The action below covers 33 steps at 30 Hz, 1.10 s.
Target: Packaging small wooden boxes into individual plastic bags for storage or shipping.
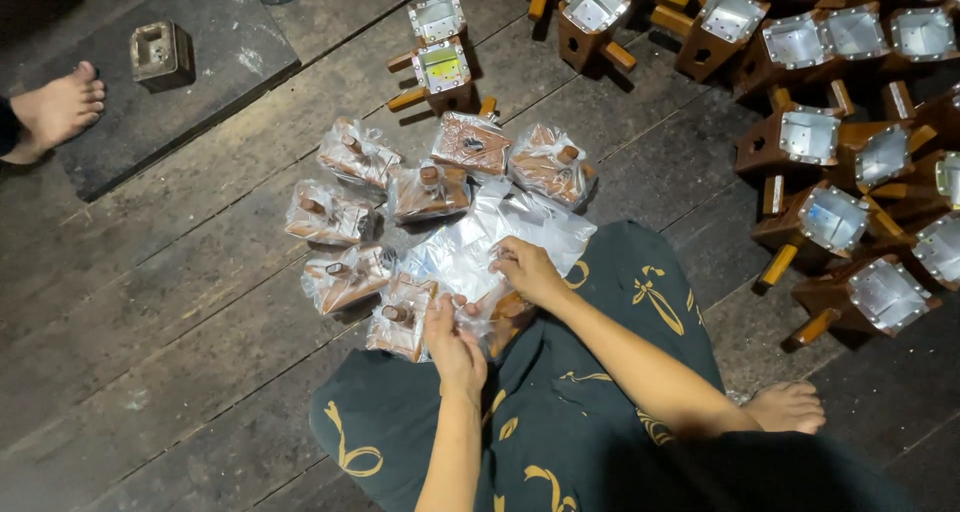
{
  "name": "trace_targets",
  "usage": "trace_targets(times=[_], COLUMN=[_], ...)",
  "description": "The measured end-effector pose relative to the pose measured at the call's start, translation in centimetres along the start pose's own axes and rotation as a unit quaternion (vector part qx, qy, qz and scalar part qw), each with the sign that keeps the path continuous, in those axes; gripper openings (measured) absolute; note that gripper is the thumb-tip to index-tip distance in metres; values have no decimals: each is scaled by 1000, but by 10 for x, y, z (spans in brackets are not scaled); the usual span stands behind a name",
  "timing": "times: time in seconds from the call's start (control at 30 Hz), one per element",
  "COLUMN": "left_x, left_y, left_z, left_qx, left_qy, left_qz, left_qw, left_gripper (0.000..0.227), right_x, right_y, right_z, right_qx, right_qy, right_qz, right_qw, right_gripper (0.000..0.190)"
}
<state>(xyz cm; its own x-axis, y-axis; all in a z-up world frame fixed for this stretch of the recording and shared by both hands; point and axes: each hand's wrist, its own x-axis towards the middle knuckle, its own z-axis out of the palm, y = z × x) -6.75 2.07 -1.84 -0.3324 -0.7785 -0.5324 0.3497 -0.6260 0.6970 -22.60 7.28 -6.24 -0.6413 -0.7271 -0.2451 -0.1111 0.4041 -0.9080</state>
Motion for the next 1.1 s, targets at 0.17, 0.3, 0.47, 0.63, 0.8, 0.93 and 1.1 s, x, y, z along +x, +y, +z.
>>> trace_targets(times=[0.17,0.3,0.47,0.63,0.8,0.93,1.1], left_x=[6,6,4,-8,11,39,72], left_y=[-2,-4,-8,13,1,-5,-20], left_z=[3,7,9,26,4,-17,-46], left_qx=[237,467,525,591,523,399,336], left_qy=[-89,-146,-154,-169,-199,-205,-148], left_qz=[65,105,107,129,66,11,9], left_qw=[965,866,830,778,826,894,930], left_gripper=[21,41,38,37,61,58,59], right_x=[-12,1,-15,-11,-22,-31,-11], right_y=[7,31,-8,13,-20,-17,25], right_z=[1,12,-8,3,-8,-9,-11], right_qx=[1,35,130,110,223,317,102], right_qy=[26,44,-52,-124,-4,-5,-175], right_qz=[27,18,32,37,63,53,-139], right_qw=[999,998,990,985,973,947,969], right_gripper=[40,14,22,28,19,27,14])
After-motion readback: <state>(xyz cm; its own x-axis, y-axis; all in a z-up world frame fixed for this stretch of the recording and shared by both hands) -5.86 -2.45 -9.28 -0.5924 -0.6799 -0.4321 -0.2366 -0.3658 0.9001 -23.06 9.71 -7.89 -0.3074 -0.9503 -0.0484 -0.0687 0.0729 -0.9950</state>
